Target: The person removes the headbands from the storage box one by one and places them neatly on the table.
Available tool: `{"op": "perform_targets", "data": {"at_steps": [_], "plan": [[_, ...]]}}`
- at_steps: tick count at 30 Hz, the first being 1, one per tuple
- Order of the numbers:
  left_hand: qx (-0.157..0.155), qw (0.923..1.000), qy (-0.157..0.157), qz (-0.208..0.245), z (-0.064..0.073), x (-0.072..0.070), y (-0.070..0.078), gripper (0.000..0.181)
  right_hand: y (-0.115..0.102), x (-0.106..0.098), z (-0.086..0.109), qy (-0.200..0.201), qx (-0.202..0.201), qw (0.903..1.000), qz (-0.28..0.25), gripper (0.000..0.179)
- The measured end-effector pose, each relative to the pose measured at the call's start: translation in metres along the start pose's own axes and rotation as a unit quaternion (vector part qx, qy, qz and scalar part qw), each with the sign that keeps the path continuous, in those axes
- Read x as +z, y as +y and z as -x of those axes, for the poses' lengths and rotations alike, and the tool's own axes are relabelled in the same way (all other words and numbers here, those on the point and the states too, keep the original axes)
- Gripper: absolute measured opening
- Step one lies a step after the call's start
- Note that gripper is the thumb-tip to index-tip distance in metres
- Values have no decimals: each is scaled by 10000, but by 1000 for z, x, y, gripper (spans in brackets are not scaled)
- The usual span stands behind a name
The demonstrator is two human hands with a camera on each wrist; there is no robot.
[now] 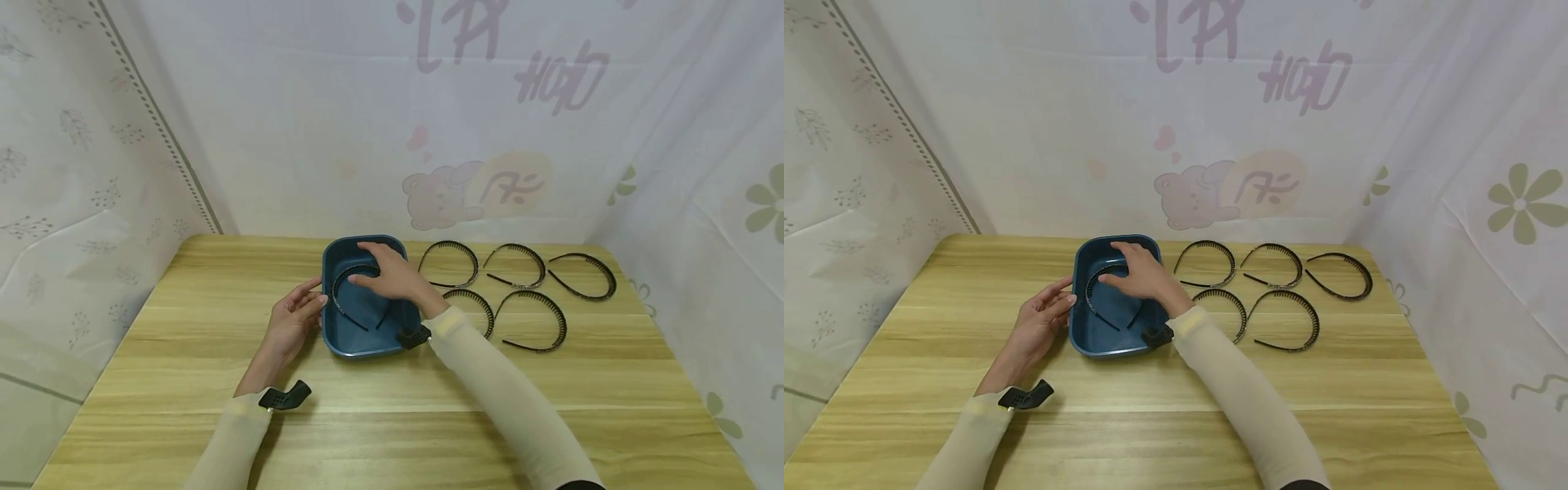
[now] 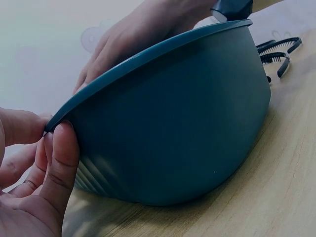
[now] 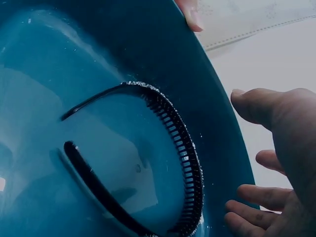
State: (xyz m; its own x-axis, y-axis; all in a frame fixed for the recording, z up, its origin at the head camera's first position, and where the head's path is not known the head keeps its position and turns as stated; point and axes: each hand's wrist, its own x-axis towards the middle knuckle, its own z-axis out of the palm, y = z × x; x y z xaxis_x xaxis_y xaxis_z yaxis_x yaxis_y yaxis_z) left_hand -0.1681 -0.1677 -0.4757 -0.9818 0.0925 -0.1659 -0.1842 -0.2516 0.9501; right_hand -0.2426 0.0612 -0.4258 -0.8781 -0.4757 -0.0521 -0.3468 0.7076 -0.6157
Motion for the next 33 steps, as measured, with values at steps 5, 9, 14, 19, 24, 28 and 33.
{"op": "perform_targets", "data": {"at_steps": [5,9,14,19,24,28,33], "plan": [[16,10000,-39,-9,0,-1,0,54,-1,4,-9,47,78,9999,104,76],[-27,10000,-27,2,0,0,1,54,1,8,-16,15,195,9996,226,75],[-88,10000,15,28,0,0,1,54,1,11,-21,15,334,9994,132,70],[-70,10000,18,49,1,0,1,54,3,16,-25,85,326,9993,156,65],[-71,10000,5,60,0,0,1,54,5,20,-27,181,342,9987,325,59],[-85,9999,48,61,0,1,1,52,5,21,-27,247,367,9984,363,54],[-74,9999,62,37,1,1,1,53,7,24,-28,331,342,9975,520,47]]}}
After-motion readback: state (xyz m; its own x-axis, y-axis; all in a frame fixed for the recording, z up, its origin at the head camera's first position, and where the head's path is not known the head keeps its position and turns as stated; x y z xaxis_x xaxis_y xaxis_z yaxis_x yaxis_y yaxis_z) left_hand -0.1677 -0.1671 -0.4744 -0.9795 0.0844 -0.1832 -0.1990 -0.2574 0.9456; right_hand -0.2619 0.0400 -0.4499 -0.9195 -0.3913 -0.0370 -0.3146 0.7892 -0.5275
